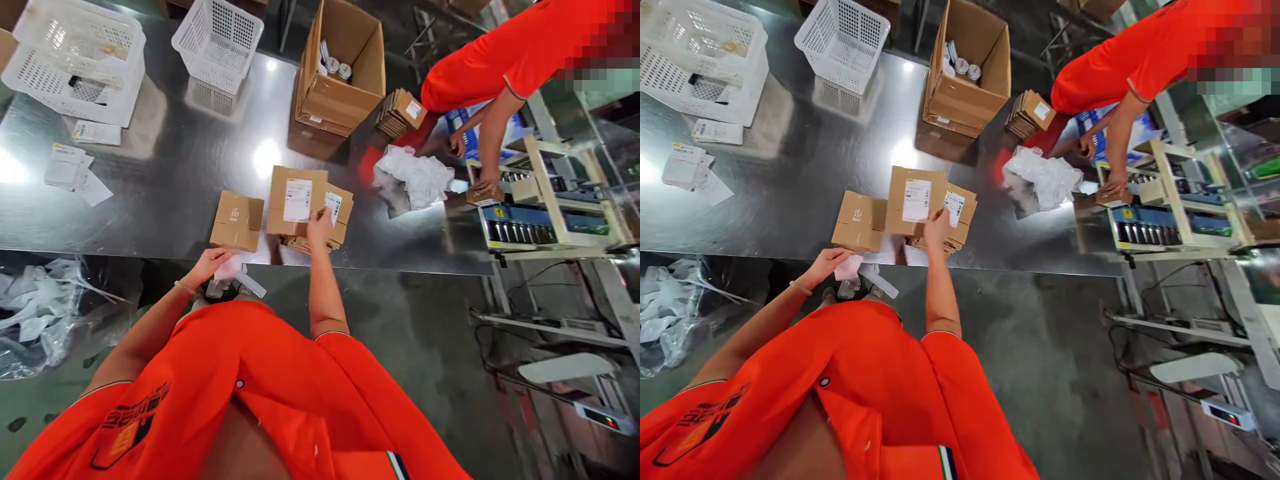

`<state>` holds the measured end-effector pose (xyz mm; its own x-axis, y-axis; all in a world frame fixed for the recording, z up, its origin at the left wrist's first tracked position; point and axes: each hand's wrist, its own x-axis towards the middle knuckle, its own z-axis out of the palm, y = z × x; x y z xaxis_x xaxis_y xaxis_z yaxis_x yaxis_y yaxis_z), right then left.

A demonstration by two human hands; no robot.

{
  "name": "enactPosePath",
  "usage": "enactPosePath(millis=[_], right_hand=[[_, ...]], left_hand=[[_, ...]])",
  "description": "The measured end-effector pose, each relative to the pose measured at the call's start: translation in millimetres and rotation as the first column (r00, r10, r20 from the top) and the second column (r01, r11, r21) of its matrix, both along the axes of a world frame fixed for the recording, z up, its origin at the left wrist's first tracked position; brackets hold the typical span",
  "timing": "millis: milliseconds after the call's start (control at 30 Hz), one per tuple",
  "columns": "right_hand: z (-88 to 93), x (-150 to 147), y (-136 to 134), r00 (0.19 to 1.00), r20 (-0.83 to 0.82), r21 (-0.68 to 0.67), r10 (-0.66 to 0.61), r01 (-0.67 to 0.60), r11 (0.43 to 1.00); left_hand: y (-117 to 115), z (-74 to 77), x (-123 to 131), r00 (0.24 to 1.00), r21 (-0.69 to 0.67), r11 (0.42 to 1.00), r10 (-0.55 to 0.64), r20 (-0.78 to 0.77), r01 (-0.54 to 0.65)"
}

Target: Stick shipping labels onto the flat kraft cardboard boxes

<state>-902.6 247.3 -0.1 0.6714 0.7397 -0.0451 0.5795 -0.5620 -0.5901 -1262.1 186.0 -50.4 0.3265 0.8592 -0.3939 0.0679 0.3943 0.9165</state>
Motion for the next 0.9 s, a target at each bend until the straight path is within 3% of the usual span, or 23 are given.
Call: enactPosePath(millis=[67, 133, 167, 233, 267, 300, 333, 400, 500, 567, 700, 767, 900], right_hand=[[25.4, 40, -6, 0.990, 0.103, -0.045, -0.101, 0.106, 0.993], [34.9, 41, -15, 0.980, 0.168, -0.030, -0.107, 0.113, 0.993], [32.4, 27, -22, 0.989, 0.147, -0.008, -0.033, 0.035, 0.999], [14.9, -26, -40, 0.958, -0.055, 0.044, 0.281, -0.279, 0.959], [2.2, -58, -51, 0.850, -0.256, 0.065, 0.460, -0.460, 0.885], [-11.3, -91, -62, 0.670, -0.466, 0.101, 0.578, -0.609, 0.787], [-24.1, -120, -73, 0.502, -0.625, 0.138, 0.598, -0.682, 0.718], [-43.6, -163, -88, 0.372, -0.766, 0.165, 0.525, -0.675, 0.719], [-51.2, -184, -89, 0.470, -0.771, 0.174, 0.430, -0.493, 0.852], [-45.2, -182, -77, 0.539, -0.738, 0.199, 0.406, -0.400, 0.894], [-29.4, -178, -52, 0.541, -0.718, 0.227, 0.438, -0.412, 0.882], [-26.7, -178, -48, 0.521, -0.720, 0.238, 0.459, -0.437, 0.867], [-35.1, -177, -54, 0.529, -0.704, 0.242, 0.474, -0.449, 0.860]], left_hand=[[-5, 3.3, 1, 0.998, -0.029, 0.998, -0.062, 0.030, 0.063], [-10, 7.5, 6, 0.995, -0.058, 0.996, -0.056, 0.078, 0.061], [-12, 9.9, 9, 0.994, -0.070, 0.997, -0.030, 0.108, 0.038], [-12, 14.3, 15, 0.982, -0.101, 0.993, 0.071, 0.176, -0.053], [-10, 15.9, 17, 0.968, -0.123, 0.985, 0.142, 0.207, -0.118], [-7, 16.9, 17, 0.949, -0.151, 0.971, 0.217, 0.229, -0.185], [-2, 17.4, 17, 0.927, -0.189, 0.949, 0.292, 0.234, -0.251], [7, 17.4, 13, 0.876, -0.272, 0.880, 0.446, 0.184, -0.390], [13, 17.6, 6, 0.805, -0.347, 0.781, 0.584, 0.107, -0.520], [7, 19.3, 4, 0.822, -0.316, 0.814, 0.550, 0.149, -0.488], [-7, 22.8, 7, 0.936, -0.096, 0.951, 0.308, 0.170, -0.296], [-8, 21.7, 9, 0.960, -0.053, 0.966, 0.256, 0.112, -0.252], [3, 13.9, 13, 0.958, -0.071, 0.957, 0.284, 0.028, -0.282]])
